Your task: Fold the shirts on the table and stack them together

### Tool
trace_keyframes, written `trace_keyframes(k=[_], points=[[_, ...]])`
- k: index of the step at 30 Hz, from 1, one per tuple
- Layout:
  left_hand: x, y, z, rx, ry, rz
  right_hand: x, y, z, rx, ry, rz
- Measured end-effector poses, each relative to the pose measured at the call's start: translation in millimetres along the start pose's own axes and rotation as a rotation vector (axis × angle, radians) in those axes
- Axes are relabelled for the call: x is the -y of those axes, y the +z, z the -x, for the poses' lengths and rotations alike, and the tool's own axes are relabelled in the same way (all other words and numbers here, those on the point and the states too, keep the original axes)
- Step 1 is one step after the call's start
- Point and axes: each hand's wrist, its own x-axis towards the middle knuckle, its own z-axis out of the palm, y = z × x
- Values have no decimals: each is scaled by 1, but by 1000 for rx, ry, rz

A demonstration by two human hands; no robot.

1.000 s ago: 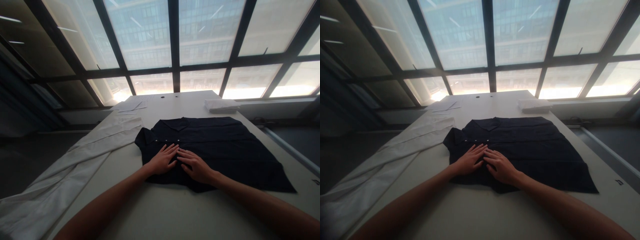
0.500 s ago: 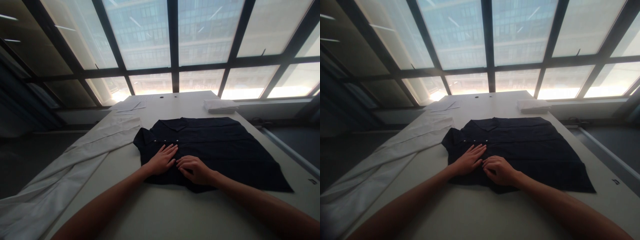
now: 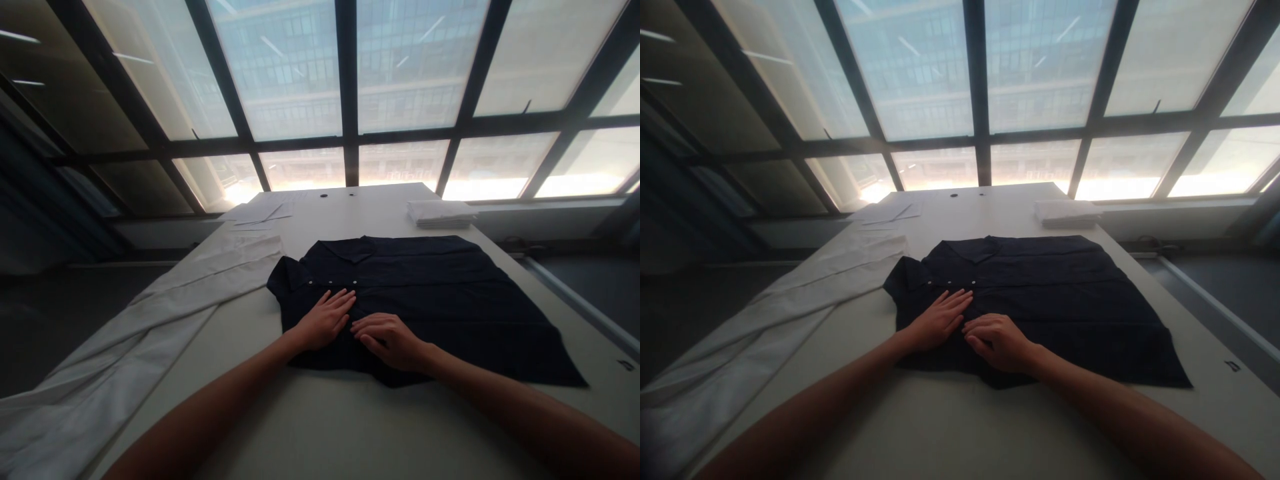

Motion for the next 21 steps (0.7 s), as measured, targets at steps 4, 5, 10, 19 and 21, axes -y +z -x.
trace_keyframes(k=[4, 5, 10, 19, 21], points=[[1, 1, 0, -19, 6, 12, -1, 0, -4, 32, 86, 46], [1, 2, 0, -23, 7, 12, -2, -1, -5, 38, 110, 77], [2, 2, 0, -35, 11, 6, -2, -4, -2, -1, 137, 131], [2, 3, 0, -42, 5, -4, 9, -10, -5, 295, -124, -226], [2, 3, 0, -43, 3, -8, 8, -11, -5, 350, -134, -259]])
